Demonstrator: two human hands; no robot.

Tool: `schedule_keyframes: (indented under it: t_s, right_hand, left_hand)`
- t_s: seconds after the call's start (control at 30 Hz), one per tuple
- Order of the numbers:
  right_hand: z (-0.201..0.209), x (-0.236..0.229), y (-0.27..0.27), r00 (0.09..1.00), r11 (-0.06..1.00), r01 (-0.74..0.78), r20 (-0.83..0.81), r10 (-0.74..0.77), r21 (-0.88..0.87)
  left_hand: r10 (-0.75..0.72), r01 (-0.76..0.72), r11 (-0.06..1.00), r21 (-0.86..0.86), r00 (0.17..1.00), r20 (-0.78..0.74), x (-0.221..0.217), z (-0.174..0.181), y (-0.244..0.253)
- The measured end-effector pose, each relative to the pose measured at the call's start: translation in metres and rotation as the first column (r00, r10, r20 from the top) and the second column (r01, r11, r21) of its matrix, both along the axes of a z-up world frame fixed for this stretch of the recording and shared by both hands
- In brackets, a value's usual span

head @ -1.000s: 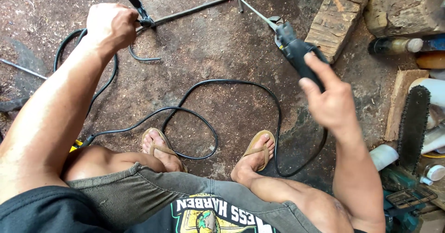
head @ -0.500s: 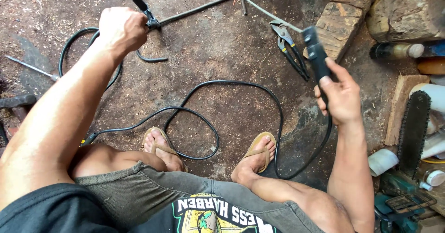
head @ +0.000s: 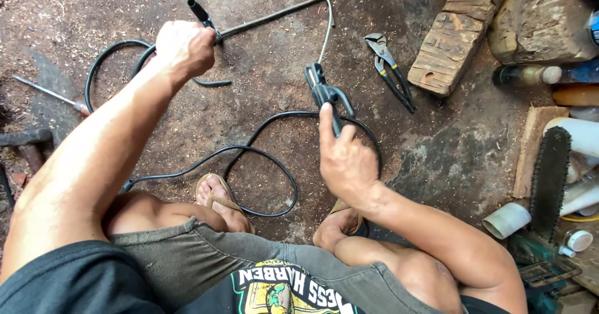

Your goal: Welding a metal rod onto a frame while sitting in a workshop.

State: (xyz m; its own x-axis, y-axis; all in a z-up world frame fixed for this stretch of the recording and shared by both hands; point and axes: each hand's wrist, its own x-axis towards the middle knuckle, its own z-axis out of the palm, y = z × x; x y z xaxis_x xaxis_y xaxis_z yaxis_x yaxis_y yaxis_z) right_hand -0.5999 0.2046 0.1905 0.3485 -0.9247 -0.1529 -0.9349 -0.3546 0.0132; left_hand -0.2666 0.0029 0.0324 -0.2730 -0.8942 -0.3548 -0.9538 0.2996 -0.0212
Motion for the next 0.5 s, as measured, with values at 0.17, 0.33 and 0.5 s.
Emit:
schedule_keyframes:
  t_s: [0.17, 0.33, 0.5]
  right_hand:
    - [0.078, -0.092, -0.061, 0.760, 0.845, 0.443, 0.373, -0.532, 0.301]
    - [0.049, -0.244, -0.096, 0.405, 0.731, 0.333, 0.610, -0.682, 0.596]
    - [-0.012, -0.298, -0.098, 0.268, 0.756, 0.230, 0.707, -0.654, 0.613]
  left_hand:
    - [0.046, -0.049, 0.997, 0.060, 0.998, 0.039, 0.014, 0.011, -0.006]
    - [0.118, -0.117, 0.990, 0.085, 0.993, -0.010, 0.029, 0.020, -0.007]
    - [0.130, -0.126, 0.991, 0.054, 0.989, -0.077, 0.049, 0.011, -0.005]
